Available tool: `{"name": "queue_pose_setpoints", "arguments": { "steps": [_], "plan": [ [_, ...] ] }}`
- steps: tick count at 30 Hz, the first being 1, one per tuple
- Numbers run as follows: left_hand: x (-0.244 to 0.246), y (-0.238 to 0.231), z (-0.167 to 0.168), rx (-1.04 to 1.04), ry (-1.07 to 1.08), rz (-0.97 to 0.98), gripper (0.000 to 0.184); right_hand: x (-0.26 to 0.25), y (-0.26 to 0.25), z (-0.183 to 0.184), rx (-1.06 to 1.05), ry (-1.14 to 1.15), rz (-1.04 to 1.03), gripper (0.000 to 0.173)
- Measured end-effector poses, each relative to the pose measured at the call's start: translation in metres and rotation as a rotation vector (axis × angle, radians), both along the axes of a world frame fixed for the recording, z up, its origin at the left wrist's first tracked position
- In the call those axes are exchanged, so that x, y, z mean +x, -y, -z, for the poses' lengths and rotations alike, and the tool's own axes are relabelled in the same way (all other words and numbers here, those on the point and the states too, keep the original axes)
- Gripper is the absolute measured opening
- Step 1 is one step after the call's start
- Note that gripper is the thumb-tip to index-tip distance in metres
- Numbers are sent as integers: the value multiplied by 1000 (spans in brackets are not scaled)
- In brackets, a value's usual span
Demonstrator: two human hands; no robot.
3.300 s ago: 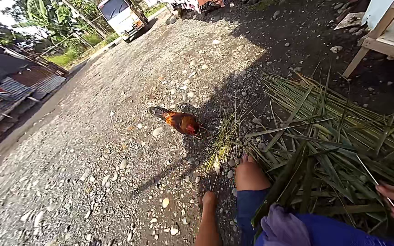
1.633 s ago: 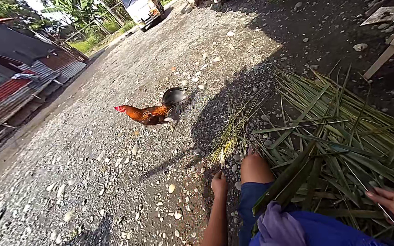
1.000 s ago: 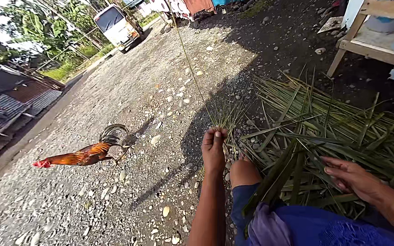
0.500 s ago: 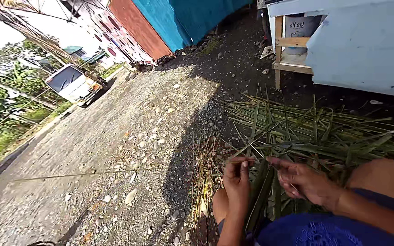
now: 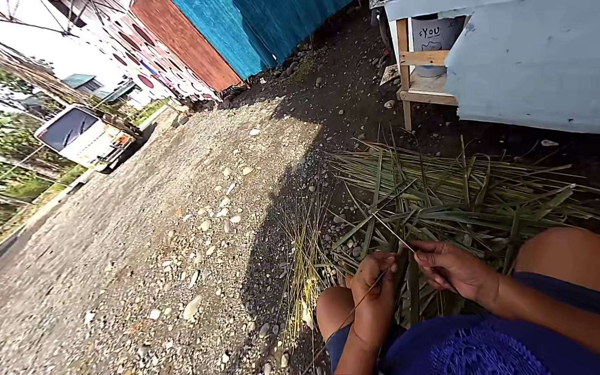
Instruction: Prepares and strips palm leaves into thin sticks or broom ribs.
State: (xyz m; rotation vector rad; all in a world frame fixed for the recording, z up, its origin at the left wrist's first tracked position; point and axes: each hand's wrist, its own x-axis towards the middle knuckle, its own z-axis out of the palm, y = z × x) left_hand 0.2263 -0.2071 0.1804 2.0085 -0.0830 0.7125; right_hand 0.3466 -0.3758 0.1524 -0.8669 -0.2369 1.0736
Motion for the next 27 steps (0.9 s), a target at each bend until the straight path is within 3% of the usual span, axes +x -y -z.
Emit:
{"name": "queue_pose_setpoints", "arguments": {
  "steps": [7,10,13,16,18,22,24,27],
  "plan": [
    [-17,-2,-19,37,-8,47,7,59,14,66,-450,-140,321,36],
    [-19,-12,-9,26,-52,-17,10,53,25,73,-429,-200,280,32],
    [-18,-13,-5,64,-81,-61,11,45,26,56,-255,-201,163,27],
    [-16,-9,-7,165,-100,-57,9,34,22,38,-175,-89,27,33],
    [-15,-5,-11,218,-127,3,9,28,18,36,-233,-34,23,40],
    [-21,-6,-23,278,-174,144,9,33,13,68,-519,-159,226,31],
    [-29,-16,-36,331,-172,36,10,42,18,91,-648,-265,372,24],
    [-51,-53,-59,307,-80,-260,15,54,30,93,-635,-270,441,17]
  ]
}}
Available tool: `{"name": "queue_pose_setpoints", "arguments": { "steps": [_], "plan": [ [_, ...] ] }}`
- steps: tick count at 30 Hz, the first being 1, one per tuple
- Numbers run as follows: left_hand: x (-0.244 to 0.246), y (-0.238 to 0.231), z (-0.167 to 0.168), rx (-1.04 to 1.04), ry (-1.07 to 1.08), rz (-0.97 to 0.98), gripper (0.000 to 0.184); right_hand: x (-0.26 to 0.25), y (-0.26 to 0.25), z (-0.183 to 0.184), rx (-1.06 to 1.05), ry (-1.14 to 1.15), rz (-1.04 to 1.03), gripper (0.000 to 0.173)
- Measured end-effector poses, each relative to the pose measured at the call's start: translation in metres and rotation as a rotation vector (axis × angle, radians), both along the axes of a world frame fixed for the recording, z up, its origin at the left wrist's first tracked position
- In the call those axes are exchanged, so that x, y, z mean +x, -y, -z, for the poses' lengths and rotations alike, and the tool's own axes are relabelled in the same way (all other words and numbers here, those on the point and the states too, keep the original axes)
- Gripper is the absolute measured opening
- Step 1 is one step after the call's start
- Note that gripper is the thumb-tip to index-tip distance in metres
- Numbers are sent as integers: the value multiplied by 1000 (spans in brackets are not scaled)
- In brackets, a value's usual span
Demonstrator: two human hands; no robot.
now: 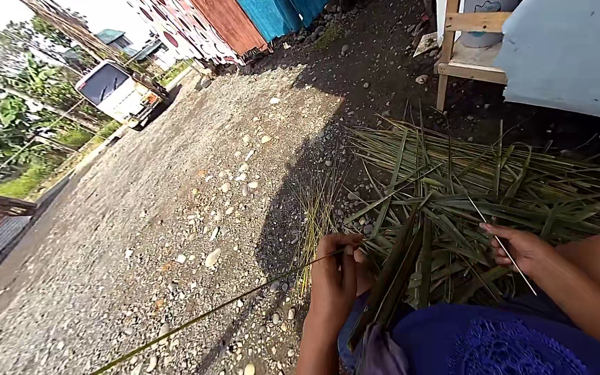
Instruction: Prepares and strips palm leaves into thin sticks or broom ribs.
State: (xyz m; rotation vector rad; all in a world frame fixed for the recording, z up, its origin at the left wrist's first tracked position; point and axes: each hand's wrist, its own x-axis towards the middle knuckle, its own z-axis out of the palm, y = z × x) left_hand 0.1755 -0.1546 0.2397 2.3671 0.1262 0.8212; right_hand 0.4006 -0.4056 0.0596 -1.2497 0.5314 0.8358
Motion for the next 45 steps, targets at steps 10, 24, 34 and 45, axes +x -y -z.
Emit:
{"name": "queue_pose_setpoints", "arguments": {
  "steps": [10,24,34,45],
  "plan": [
    [-43,-175,-8,116,-476,-1046,57,33,33,-6,-57,164,118,26],
    [53,-14,120,219,-1291,75,36,43,13,18,-296,294,-170,31],
    [69,38,153,275,-1701,386,46,47,7,19,-316,405,-330,34],
    [95,67,203,149,-1777,168,70,53,0,25,-313,474,-382,38]
  ]
}}
